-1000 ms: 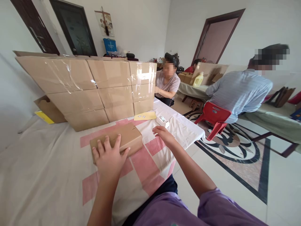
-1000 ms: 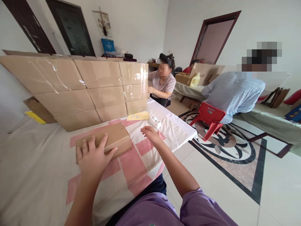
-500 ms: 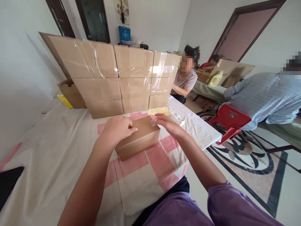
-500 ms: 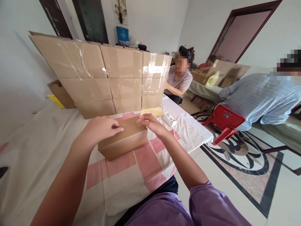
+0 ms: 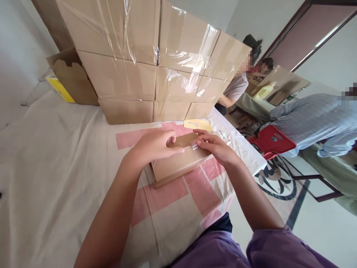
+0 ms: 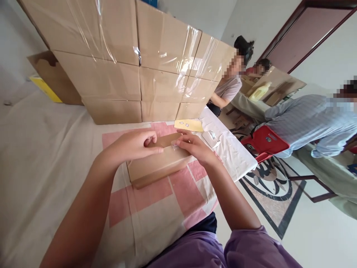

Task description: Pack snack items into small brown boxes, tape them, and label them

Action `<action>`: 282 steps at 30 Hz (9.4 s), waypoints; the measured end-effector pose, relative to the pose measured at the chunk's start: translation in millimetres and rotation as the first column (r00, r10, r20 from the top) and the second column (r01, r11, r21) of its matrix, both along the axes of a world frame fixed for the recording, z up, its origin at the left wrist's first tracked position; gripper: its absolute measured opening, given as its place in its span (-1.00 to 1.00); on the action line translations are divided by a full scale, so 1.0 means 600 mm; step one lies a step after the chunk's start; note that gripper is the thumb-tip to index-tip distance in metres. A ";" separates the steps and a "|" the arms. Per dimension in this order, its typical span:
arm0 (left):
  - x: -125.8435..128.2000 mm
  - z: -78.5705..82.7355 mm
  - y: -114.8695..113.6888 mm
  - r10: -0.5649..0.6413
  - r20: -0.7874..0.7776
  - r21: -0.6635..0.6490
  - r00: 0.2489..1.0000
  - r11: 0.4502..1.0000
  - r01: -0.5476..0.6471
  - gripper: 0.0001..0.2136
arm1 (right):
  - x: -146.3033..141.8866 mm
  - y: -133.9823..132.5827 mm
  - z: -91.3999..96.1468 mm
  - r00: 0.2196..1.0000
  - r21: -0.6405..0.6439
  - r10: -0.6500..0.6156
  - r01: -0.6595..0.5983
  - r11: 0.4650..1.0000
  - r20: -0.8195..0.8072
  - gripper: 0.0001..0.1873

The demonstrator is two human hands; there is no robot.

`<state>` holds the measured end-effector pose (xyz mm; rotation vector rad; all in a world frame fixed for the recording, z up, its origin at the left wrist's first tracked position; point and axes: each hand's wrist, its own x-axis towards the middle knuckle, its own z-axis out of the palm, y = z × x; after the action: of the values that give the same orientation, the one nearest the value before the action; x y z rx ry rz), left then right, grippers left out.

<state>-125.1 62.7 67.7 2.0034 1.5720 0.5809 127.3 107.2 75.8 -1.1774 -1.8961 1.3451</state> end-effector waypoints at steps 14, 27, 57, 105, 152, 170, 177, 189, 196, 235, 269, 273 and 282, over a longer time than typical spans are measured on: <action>0.044 -0.005 -0.035 -0.049 -0.112 0.168 0.992 0.984 0.068 -0.76 | 0.024 0.011 -0.027 0.995 0.033 0.049 -0.047 0.998 -0.090 -0.73; 0.064 0.008 -0.051 0.011 -0.238 0.192 0.971 0.981 0.035 -0.70 | 0.019 0.032 -0.045 0.978 -0.049 0.099 -0.110 0.993 -0.185 -0.73; 0.108 -0.006 -0.065 -0.040 -0.327 0.250 0.944 0.960 0.127 -0.59 | 0.016 0.033 -0.076 0.984 0.088 0.067 -0.054 0.995 -0.162 -0.87; 0.153 -0.043 -0.074 0.118 -0.475 0.440 0.872 0.890 0.119 -0.37 | 0.098 0.360 -0.153 0.810 0.279 -0.373 0.269 0.922 0.452 -0.65; 0.096 -0.045 -0.022 -0.107 -0.398 0.314 0.911 0.917 0.245 -0.51 | 0.027 0.426 -0.226 0.912 0.416 -0.246 0.094 0.905 0.329 -0.89; 0.099 -0.060 -0.028 0.001 -0.507 0.507 0.862 0.809 0.298 -0.54 | 0.135 0.143 -0.247 0.679 -0.256 -0.246 0.088 0.963 -0.691 -0.61; 0.103 -0.056 -0.032 0.016 -0.477 0.468 0.879 0.851 0.239 -0.53 | 0.122 0.125 -0.261 0.702 -0.257 -0.242 0.087 0.963 -0.670 -0.60; 0.101 -0.050 -0.034 -0.005 -0.408 0.459 0.913 0.864 0.209 -0.49 | 0.101 0.084 -0.263 0.762 -0.109 -0.016 -0.071 0.992 -0.647 -0.66; 0.099 -0.049 -0.031 -0.024 -0.374 0.440 0.927 0.875 0.201 -0.47 | 0.102 0.083 -0.269 0.765 -0.023 0.032 -0.062 0.998 -0.643 -0.69; 0.107 -0.034 -0.033 -0.032 -0.320 0.384 0.947 0.909 0.161 -0.52 | 0.115 0.072 -0.269 0.785 0.068 0.104 -0.079 0.995 -0.611 -0.91; 0.096 -0.043 -0.026 -0.037 -0.340 0.390 0.940 0.904 0.177 -0.51 | 0.109 0.049 -0.285 0.807 0.003 0.066 -0.079 0.997 -0.587 -0.57; 0.094 -0.047 -0.025 -0.049 -0.351 0.413 0.935 0.888 0.201 -0.51 | 0.112 0.041 -0.282 0.816 0.054 0.055 -0.029 0.998 -0.575 -0.63; 0.090 -0.050 -0.025 -0.072 -0.395 0.454 0.916 0.851 0.263 -0.50 | 0.146 0.063 -0.246 0.882 0.217 0.191 -0.105 0.971 -0.430 -0.48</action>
<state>-71.2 47.8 37.8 2.7516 1.5258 0.6164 215.1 145.0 -71.7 -0.5702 -1.7467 1.3411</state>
